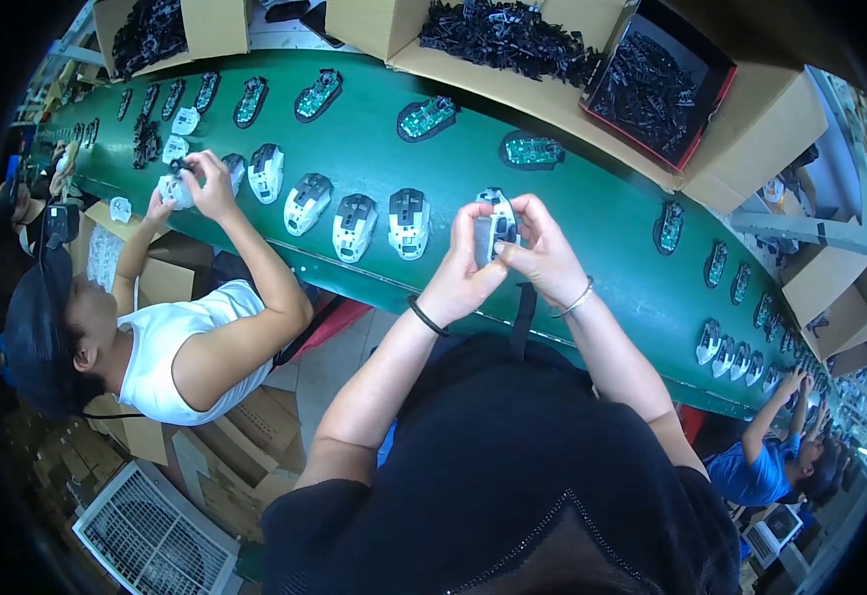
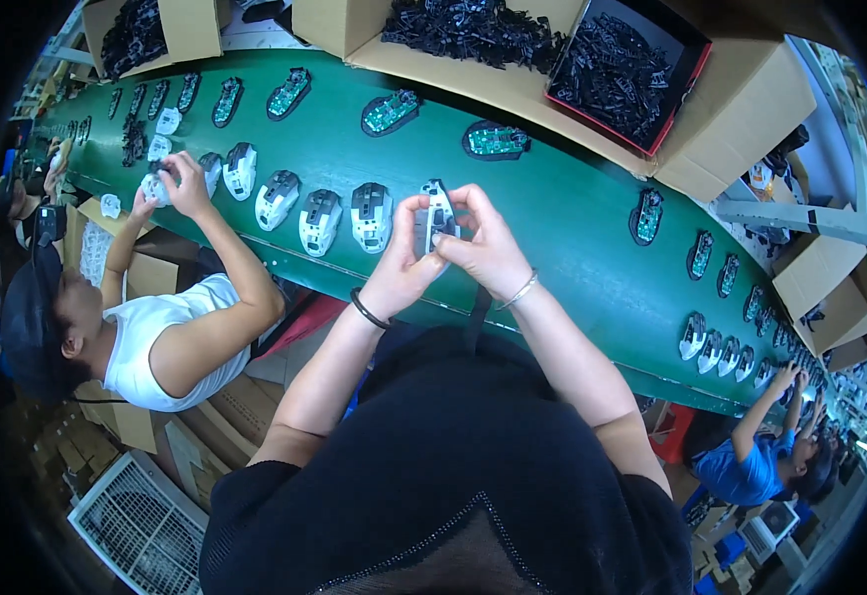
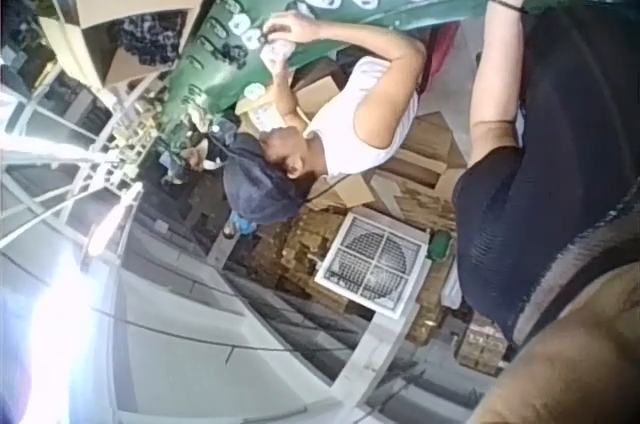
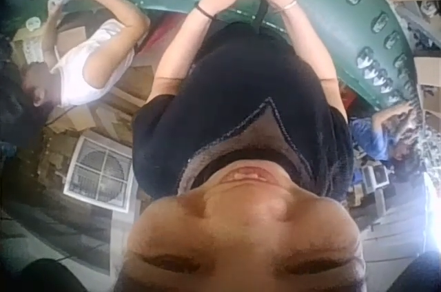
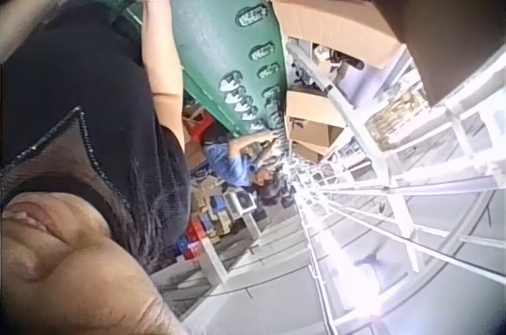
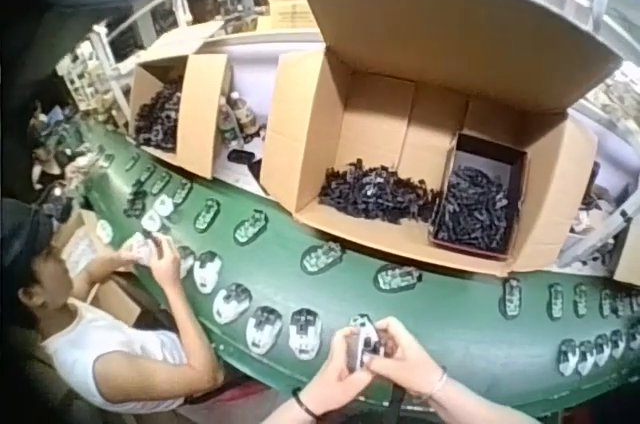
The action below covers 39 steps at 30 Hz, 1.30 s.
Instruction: The person assembles computer mouse casings by picking small components from a box, inserting them into each mouse casing by hand, and placing the assembled casings onto the conveyor line.
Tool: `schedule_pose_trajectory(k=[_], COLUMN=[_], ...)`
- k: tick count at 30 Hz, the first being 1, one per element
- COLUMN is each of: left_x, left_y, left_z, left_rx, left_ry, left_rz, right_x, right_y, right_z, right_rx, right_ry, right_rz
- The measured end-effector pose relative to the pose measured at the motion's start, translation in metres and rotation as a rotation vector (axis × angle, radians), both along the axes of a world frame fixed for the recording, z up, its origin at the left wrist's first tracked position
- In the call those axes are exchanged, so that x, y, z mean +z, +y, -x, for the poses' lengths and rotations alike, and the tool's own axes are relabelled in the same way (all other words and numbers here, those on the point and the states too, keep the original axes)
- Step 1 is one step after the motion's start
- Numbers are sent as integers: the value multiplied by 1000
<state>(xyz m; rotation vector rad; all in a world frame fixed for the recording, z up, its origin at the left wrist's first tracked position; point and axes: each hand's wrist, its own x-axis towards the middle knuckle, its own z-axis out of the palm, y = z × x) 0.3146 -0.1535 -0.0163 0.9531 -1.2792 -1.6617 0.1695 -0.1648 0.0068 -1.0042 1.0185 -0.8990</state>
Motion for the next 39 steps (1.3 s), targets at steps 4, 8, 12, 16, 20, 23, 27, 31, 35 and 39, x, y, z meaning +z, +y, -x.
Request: schedule_pose_trajectory(k=[4,8,12,16,20,23,27,31,35,39], left_x=[-6,-17,-29,-54,-51,-64,-58,-46,-35,-42], left_y=[-22,-35,-24,-32,-21,-30,-39,-48,-36,-11], left_z=[-12,-34,-42,-22,-11,-5,-8,-19,-11,21], left_rx=[28,219,420,455,510,458,508,463,473,510], left_ry=[71,209,472,591,595,670,691,629,676,701], left_rz=[-70,-210,-425,-581,-636,-748,-447,-459,-440,-382], right_x=[-11,-17,-39,-48,-98,-105,-83,-46,16,18], right_y=[-28,-108,-243,-292,-309,-320,-313,-298,-202,-92], right_z=[-4,-4,-1,15,58,94,86,88,40,17], right_rx=[26,70,-136,29,-166,-261,-296,-248,46,310], right_ry=[-116,366,966,1529,1314,1234,951,716,352,578], right_rz=[-116,93,900,978,1120,1033,781,631,286,717])
